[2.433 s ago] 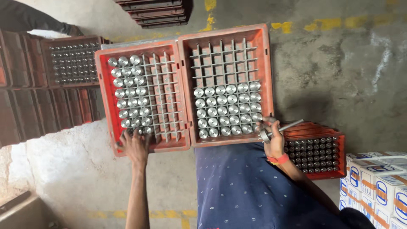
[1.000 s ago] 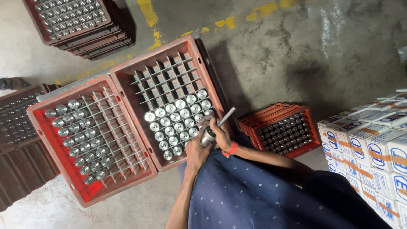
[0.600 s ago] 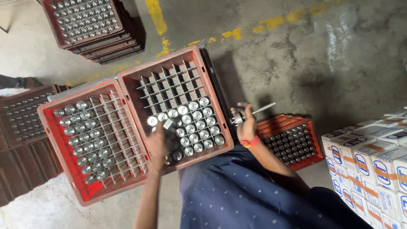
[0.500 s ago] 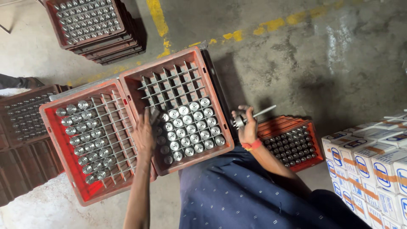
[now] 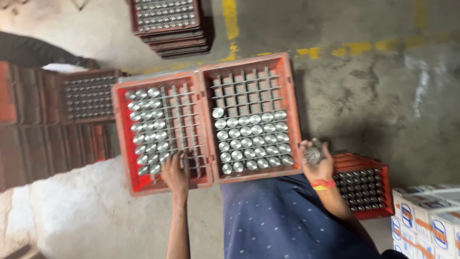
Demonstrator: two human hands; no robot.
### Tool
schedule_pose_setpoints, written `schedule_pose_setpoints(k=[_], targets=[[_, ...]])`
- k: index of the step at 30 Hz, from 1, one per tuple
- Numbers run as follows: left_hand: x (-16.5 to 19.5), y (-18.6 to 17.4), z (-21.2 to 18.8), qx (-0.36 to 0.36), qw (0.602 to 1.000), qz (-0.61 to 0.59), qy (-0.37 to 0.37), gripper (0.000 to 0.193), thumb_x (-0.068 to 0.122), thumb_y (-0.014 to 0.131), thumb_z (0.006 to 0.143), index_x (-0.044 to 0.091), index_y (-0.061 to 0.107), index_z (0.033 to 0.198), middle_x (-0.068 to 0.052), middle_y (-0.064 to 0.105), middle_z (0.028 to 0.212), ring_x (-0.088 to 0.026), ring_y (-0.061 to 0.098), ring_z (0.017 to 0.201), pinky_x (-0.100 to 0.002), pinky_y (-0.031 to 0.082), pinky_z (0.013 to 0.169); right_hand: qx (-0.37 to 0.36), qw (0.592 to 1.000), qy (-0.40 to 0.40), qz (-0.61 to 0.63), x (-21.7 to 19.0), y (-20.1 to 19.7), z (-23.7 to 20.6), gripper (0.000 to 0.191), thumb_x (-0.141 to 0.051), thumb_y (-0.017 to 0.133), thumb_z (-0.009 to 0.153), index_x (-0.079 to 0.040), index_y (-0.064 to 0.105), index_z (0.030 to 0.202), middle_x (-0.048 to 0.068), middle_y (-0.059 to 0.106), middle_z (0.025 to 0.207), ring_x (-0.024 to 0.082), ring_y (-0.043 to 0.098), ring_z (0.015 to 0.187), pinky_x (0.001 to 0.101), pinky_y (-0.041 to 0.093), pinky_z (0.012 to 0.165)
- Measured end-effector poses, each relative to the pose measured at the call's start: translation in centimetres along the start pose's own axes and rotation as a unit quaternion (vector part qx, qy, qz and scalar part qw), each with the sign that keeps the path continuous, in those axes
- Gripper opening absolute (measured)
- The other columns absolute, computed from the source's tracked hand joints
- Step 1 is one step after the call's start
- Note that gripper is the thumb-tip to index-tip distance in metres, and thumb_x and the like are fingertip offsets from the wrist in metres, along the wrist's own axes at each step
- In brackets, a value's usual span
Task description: The person sits on the floor with a divided plastic tray on their lap and places cylindrical metal parts one by one into the tray compartments, pressing each part down with a metal rod. They continue filling the tray, then reposition the filled tray and start another tray.
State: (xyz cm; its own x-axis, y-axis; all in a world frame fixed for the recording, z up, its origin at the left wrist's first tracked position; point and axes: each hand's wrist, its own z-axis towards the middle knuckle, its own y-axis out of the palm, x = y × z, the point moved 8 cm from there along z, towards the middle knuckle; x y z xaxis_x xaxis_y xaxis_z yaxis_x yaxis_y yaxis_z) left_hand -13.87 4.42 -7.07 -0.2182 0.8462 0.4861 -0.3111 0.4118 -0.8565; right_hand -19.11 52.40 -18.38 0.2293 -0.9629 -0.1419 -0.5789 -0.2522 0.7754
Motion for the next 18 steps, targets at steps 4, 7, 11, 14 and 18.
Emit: schedule_pose_setpoints(k=[4,7,11,14,18], targets=[[-8.8,-3.5,-2.3,-0.006,0.979,0.179,-0.095,0.044,0.022,0.079,0.084,0.006,0.069,0.124,-0.022,0.06,0.114,-0.043,0.054,0.109,-0.053,0.046,0.089,-0.04,0.985,0.13,-0.106,3.8,0.5,0.0,0.044,-0.048,0.054,0.105,-0.007,0.067,0.118,0.013,0.071,0.111,0.026,0.07,0.1,0.033,0.057,0.076],[-12.8,-3.2,-3.2,-0.037,0.977,0.171,-0.119,0.052,0.026,0.081,0.078,0.008,0.068,0.125,-0.022,0.058,0.117,-0.042,0.053,0.111,-0.053,0.047,0.089,-0.058,0.94,0.106,-0.319,7.5,0.8,-1.0,0.045,-0.042,0.054,0.107,-0.004,0.061,0.13,0.013,0.069,0.109,0.023,0.069,0.095,0.0313,0.057,0.071],[-13.8,-1.7,-1.8,-0.067,0.981,0.131,-0.129,0.044,0.03,0.082,0.082,0.009,0.068,0.118,-0.016,0.06,0.115,-0.037,0.058,0.111,-0.049,0.05,0.088,-0.132,0.893,0.127,-0.41,13.6,3.2,-1.8,0.041,-0.025,0.06,0.1,-0.006,0.054,0.136,0.012,0.068,0.116,0.019,0.069,0.095,0.0282,0.057,0.075],[-14.1,-3.4,-1.8,-0.03,0.986,0.072,-0.146,0.045,0.029,0.085,0.078,0.006,0.07,0.114,-0.014,0.063,0.11,-0.033,0.062,0.107,-0.046,0.052,0.087,-0.131,0.856,0.123,-0.486,15.5,3.3,-1.6,0.042,-0.019,0.061,0.096,-0.012,0.052,0.137,0.009,0.069,0.118,0.015,0.065,0.086,0.0258,0.052,0.066],[-13.7,-8.1,-4.2,0.046,0.98,-0.074,-0.179,0.047,0.028,0.089,0.071,0.004,0.073,0.109,-0.011,0.065,0.101,-0.028,0.067,0.094,-0.041,0.055,0.083,-0.204,0.812,0.041,-0.545,15.2,2.8,-2.0,0.037,-0.014,0.067,0.105,-0.006,0.054,0.139,0.012,0.066,0.113,0.009,0.047,0.074,0.0249,0.043,0.064]])
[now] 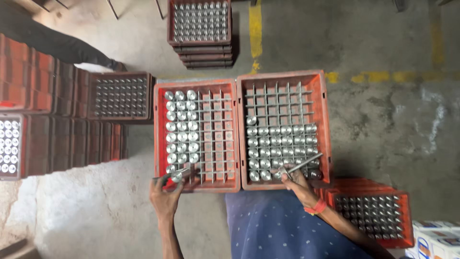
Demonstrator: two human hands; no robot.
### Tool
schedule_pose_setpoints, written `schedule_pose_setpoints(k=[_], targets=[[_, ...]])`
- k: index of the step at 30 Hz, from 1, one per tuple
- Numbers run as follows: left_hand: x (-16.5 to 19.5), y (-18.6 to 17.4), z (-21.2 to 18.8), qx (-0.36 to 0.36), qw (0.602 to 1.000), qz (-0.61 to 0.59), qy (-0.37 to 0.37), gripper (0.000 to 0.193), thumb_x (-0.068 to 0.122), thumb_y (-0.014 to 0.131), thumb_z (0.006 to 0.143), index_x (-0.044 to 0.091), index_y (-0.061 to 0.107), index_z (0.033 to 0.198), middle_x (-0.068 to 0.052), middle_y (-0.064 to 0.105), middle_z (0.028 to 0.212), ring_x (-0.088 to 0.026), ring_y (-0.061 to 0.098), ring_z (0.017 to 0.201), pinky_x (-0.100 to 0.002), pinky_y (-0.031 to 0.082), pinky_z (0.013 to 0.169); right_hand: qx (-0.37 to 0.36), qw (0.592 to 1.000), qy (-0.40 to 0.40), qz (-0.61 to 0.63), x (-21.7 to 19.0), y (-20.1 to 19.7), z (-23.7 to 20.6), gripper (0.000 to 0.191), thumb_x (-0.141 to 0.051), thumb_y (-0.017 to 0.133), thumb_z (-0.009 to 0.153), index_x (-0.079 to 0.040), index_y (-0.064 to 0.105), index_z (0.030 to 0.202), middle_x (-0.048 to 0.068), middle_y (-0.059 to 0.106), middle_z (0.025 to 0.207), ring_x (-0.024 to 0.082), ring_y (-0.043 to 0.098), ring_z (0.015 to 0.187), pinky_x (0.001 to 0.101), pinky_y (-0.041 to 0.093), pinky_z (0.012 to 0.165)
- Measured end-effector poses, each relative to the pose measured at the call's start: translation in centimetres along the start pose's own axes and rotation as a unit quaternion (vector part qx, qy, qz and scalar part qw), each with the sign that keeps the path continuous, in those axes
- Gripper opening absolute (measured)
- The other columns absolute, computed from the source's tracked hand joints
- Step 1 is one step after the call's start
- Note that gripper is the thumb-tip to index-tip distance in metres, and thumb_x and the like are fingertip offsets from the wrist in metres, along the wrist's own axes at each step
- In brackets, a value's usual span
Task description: The person sits on the floor with a divided plastic tray on their lap and places cylindrical metal parts one by one into the tray compartments, pressing each part down with a metal rod. They continue filling the tray, then reposition the filled tray and start another tray.
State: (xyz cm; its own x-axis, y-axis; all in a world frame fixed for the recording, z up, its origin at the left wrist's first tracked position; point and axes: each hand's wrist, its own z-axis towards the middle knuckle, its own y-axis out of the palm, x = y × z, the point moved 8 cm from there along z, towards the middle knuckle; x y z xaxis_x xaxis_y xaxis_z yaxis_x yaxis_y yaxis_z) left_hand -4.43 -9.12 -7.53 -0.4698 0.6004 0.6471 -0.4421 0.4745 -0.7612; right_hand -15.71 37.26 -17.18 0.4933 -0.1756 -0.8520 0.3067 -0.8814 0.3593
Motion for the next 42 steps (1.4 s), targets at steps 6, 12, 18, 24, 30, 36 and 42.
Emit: schedule_pose_setpoints(k=[6,12,18,24,30,36,42], targets=[[4.1,10.2,-3.3,-0.067,0.845,-0.498,-0.185,0.039,0.018,0.085,0.08,0.008,0.064,0.111,-0.004,0.067,0.096,-0.017,0.063,0.085,-0.033,0.052,0.075,-0.011,0.992,0.094,-0.078,0.3,1.4,-0.1,0.054,-0.025,0.074,0.09,-0.004,0.06,0.138,0.005,0.067,0.123,0.008,0.062,0.102,0.026,0.052,0.077],[16.9,16.5,-10.1,-0.251,0.95,-0.182,-0.027,0.031,0.02,0.085,0.075,0.002,0.071,0.097,-0.013,0.073,0.083,-0.023,0.07,0.072,-0.04,0.054,0.065,-0.079,0.995,0.052,-0.014,-7.6,6.2,-1.5,0.069,-0.018,0.08,0.091,0.003,0.049,0.15,0.009,0.064,0.128,0.015,0.061,0.119,0.033,0.051,0.105],[23.9,16.7,-13.3,-0.353,0.927,-0.121,-0.046,0.032,0.022,0.083,0.076,0.005,0.071,0.1,-0.02,0.073,0.081,-0.036,0.073,0.073,-0.044,0.054,0.067,-0.076,0.997,-0.015,0.005,-13.7,5.2,-4.2,0.071,-0.02,0.078,0.094,0.0,0.044,0.152,0.009,0.057,0.147,0.014,0.057,0.13,0.0318,0.047,0.113],[28.1,17.9,-14.6,-0.392,0.915,-0.093,0.023,0.031,0.019,0.083,0.072,0.007,0.071,0.098,-0.02,0.074,0.079,-0.039,0.073,0.077,-0.048,0.054,0.069,-0.07,0.996,0.0,-0.06,-14.5,2.1,-6.1,0.073,-0.023,0.081,0.091,0.002,0.05,0.152,0.011,0.062,0.143,0.015,0.061,0.124,0.0325,0.051,0.109],[30.8,19.9,-15.9,-0.481,0.87,-0.095,0.05,0.034,0.019,0.083,0.073,0.006,0.072,0.103,-0.02,0.075,0.083,-0.04,0.072,0.082,-0.047,0.053,0.07,-0.096,0.973,-0.084,-0.194,-15.4,-0.8,-7.5,0.071,-0.018,0.084,0.088,0.001,0.053,0.149,0.012,0.059,0.151,0.019,0.057,0.135,0.0361,0.045,0.117],[32.2,22.4,-16.5,-0.529,0.838,-0.128,0.035,0.041,0.014,0.079,0.073,0.004,0.071,0.112,-0.02,0.076,0.087,-0.036,0.075,0.08,-0.044,0.056,0.073,-0.107,0.992,-0.019,-0.064,-13.2,-3.9,-6.6,0.069,-0.011,0.083,0.087,0.002,0.052,0.147,0.013,0.053,0.155,0.02,0.056,0.138,0.0378,0.048,0.116],[31.8,24.7,-16.4,-0.536,0.828,-0.152,0.061,0.051,0.028,0.086,0.079,0.001,0.067,0.118,-0.02,0.077,0.091,-0.027,0.077,0.084,-0.042,0.058,0.074,-0.042,0.999,-0.015,0.032,-11.2,-9.4,-5.2,0.064,0.002,0.079,0.087,0.005,0.056,0.146,0.014,0.065,0.139,0.018,0.064,0.124,0.0344,0.051,0.108]])
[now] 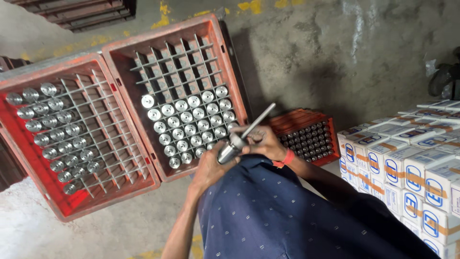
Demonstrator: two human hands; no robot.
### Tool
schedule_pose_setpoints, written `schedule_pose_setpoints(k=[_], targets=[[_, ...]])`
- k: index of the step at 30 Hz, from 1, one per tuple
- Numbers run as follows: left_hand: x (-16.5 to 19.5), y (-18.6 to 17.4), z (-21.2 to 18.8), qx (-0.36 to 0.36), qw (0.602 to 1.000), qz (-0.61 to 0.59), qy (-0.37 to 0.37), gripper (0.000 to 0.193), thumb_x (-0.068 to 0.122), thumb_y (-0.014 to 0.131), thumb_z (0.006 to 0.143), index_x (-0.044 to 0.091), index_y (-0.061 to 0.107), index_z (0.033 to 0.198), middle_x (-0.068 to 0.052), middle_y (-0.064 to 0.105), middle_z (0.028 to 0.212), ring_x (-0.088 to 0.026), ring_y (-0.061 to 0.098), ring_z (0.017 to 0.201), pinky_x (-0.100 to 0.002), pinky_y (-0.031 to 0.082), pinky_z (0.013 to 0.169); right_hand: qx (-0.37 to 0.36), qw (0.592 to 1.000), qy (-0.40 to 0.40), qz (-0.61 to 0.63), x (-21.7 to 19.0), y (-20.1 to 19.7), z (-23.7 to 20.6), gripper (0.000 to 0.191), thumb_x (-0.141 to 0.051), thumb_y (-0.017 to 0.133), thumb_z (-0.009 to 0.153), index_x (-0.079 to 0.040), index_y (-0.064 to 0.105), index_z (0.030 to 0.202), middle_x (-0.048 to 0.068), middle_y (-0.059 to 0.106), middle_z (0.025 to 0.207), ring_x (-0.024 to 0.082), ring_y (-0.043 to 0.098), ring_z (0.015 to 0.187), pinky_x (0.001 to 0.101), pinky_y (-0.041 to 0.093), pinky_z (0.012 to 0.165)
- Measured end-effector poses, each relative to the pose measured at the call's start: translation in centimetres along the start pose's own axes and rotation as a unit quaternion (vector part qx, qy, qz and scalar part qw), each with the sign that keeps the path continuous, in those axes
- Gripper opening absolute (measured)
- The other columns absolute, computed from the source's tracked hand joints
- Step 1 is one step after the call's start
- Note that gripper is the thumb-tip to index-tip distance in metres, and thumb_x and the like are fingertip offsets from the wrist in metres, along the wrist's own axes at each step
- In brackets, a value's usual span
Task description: The person sits on the floor with a divided plastic tray on their lap and places cylindrical metal parts one by one into the tray compartments, pressing each part down with a metal rod. They continue filling the tray, then reposition the filled tray and start another tray.
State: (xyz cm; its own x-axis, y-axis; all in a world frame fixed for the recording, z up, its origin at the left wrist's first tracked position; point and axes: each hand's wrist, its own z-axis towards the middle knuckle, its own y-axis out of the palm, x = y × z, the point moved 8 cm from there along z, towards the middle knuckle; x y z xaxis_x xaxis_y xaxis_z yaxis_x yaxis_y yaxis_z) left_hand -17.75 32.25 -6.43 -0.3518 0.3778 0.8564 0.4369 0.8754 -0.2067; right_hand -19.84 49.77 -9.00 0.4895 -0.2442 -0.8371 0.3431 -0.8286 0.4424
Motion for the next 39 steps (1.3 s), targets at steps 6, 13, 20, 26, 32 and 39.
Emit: schedule_pose_setpoints(k=[6,13,20,26,32,39], targets=[[-4.3,-10.8,4.7,0.147,0.963,0.186,-0.124,0.07,0.043,0.074,0.092,0.01,0.051,0.149,-0.023,0.075,0.086,-0.035,0.074,0.075,-0.045,0.056,0.073,0.25,0.96,-0.123,0.013,-1.7,-8.6,1.0,0.059,0.009,0.07,0.089,0.008,0.053,0.145,0.009,0.064,0.137,0.012,0.061,0.121,0.0255,0.047,0.104],[-3.2,-19.8,6.9,0.376,0.835,0.394,0.085,0.062,0.012,0.067,0.093,0.006,0.048,0.152,-0.032,0.049,0.148,-0.05,0.059,0.121,-0.05,0.054,0.091,0.26,0.961,-0.084,0.033,1.2,-7.0,0.5,0.059,0.009,0.068,0.091,0.009,0.051,0.147,0.01,0.066,0.134,0.013,0.061,0.117,0.0257,0.047,0.104],[-5.8,-19.2,2.3,0.427,0.876,0.187,0.126,0.051,-0.011,0.055,0.091,0.006,0.061,0.138,-0.023,0.059,0.14,-0.044,0.061,0.126,-0.047,0.049,0.106,0.24,0.969,-0.033,0.039,4.9,-3.6,0.1,0.057,0.006,0.069,0.089,0.006,0.051,0.143,0.01,0.066,0.134,0.012,0.06,0.124,0.0245,0.047,0.105],[-14.0,-20.5,-7.7,0.478,0.856,0.196,-0.008,0.028,0.007,0.068,0.096,0.008,0.07,0.124,-0.02,0.066,0.126,-0.04,0.061,0.121,-0.048,0.046,0.105,0.26,0.965,-0.018,0.014,8.3,-2.7,-0.7,0.055,0.005,0.068,0.088,0.004,0.056,0.142,0.007,0.066,0.135,0.011,0.061,0.121,0.0249,0.047,0.101],[-23.0,-29.1,-19.4,0.522,0.758,0.372,-0.126,0.049,0.022,0.079,0.09,0.006,0.068,0.135,-0.028,0.045,0.154,-0.048,0.038,0.142,-0.058,0.034,0.116,0.211,0.976,-0.055,0.021,8.7,0.0,-0.3,0.038,0.009,0.07,0.095,0.007,0.06,0.131,0.006,0.069,0.124,0.014,0.063,0.115,0.0284,0.049,0.1],[-25.8,-31.8,-19.4,0.466,0.803,0.329,-0.17,0.049,0.023,0.085,0.083,0.008,0.071,0.127,-0.022,0.045,0.153,-0.042,0.041,0.142,-0.054,0.032,0.112,0.154,0.987,-0.016,-0.038,9.2,4.6,2.9,0.056,-0.001,0.079,0.084,0.0,0.064,0.138,0.001,0.069,0.115,0.01,0.062,0.103,0.0253,0.051,0.089]])
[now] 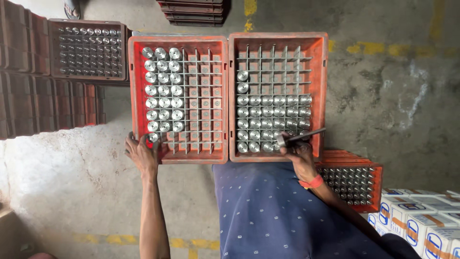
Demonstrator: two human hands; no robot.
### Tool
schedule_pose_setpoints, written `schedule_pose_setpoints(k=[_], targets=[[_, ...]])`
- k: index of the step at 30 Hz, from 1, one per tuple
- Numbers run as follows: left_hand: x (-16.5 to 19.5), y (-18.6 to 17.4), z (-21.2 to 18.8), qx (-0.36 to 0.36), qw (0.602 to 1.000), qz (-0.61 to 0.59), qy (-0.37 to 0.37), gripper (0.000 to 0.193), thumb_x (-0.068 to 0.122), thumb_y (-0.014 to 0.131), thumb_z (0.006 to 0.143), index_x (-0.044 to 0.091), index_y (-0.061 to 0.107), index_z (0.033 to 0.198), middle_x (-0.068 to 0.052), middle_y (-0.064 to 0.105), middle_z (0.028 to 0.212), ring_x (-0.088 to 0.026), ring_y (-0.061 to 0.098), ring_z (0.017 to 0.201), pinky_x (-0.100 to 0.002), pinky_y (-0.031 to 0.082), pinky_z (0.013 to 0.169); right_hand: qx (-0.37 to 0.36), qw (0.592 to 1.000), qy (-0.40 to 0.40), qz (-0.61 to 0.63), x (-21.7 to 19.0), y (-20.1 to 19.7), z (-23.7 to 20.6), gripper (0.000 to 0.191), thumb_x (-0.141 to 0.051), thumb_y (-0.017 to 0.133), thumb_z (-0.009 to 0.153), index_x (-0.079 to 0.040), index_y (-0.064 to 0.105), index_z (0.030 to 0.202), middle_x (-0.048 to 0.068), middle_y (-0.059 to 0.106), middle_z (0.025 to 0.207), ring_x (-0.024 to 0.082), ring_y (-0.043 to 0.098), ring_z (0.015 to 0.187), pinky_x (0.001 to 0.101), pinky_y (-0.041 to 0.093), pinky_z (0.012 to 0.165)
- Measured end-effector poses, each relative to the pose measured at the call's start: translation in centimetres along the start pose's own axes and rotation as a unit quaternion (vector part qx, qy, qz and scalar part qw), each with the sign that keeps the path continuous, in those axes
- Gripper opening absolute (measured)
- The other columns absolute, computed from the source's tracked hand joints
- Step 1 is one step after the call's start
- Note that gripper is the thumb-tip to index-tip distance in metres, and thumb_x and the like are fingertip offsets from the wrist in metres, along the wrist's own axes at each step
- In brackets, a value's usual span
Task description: The person sits on the floor with a divided plastic tray on their lap and places cylindrical metal parts one by one into the tray compartments, pressing each part down with a metal rod. They continue filling the tray, then reposition the filled tray and start another tray.
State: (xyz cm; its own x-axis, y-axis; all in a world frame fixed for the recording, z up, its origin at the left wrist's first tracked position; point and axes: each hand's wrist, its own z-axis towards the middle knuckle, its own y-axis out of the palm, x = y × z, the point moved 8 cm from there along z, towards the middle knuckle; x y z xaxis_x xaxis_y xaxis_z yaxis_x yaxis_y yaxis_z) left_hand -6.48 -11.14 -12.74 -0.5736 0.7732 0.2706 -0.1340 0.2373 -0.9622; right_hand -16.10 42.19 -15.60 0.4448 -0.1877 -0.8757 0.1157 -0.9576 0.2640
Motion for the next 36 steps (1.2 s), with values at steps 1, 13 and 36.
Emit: schedule_pose_setpoints(k=[1,13,36], targets=[[0.0,-0.4,0.0,-0.018,1.0,-0.011,-0.021,0.048,0.022,0.086,0.081,0.008,0.071,0.125,-0.02,0.046,0.152,-0.041,0.041,0.142,-0.054,0.031,0.112,-0.006,1.0,-0.002,-0.015,0.2,0.5,0.2,0.057,-0.003,0.081,0.084,-0.001,0.064,0.139,0.001,0.069,0.114,0.01,0.062,0.103,0.0248,0.051,0.089],[10.8,-1.5,-4.2,0.007,0.77,-0.63,-0.101,0.03,0.008,0.085,0.095,0.006,0.059,0.111,-0.001,0.06,0.102,-0.013,0.058,0.09,-0.029,0.052,0.08,-0.091,0.992,0.015,-0.088,-3.6,7.2,-0.1,0.054,-0.011,0.084,0.08,0.001,0.065,0.13,0.011,0.075,0.121,0.02,0.072,0.115,0.0339,0.059,0.102],[39.9,4.0,-16.3,-0.396,0.867,-0.245,0.176,0.03,0.018,0.082,0.072,0.008,0.072,0.098,-0.019,0.074,0.078,-0.04,0.072,0.078,-0.048,0.053,0.069,-0.14,0.98,-0.101,-0.101,-11.0,-1.4,-4.6,0.047,-0.002,0.083,0.086,0.002,0.066,0.129,0.017,0.062,0.147,0.025,0.061,0.135,0.0383,0.052,0.112]])
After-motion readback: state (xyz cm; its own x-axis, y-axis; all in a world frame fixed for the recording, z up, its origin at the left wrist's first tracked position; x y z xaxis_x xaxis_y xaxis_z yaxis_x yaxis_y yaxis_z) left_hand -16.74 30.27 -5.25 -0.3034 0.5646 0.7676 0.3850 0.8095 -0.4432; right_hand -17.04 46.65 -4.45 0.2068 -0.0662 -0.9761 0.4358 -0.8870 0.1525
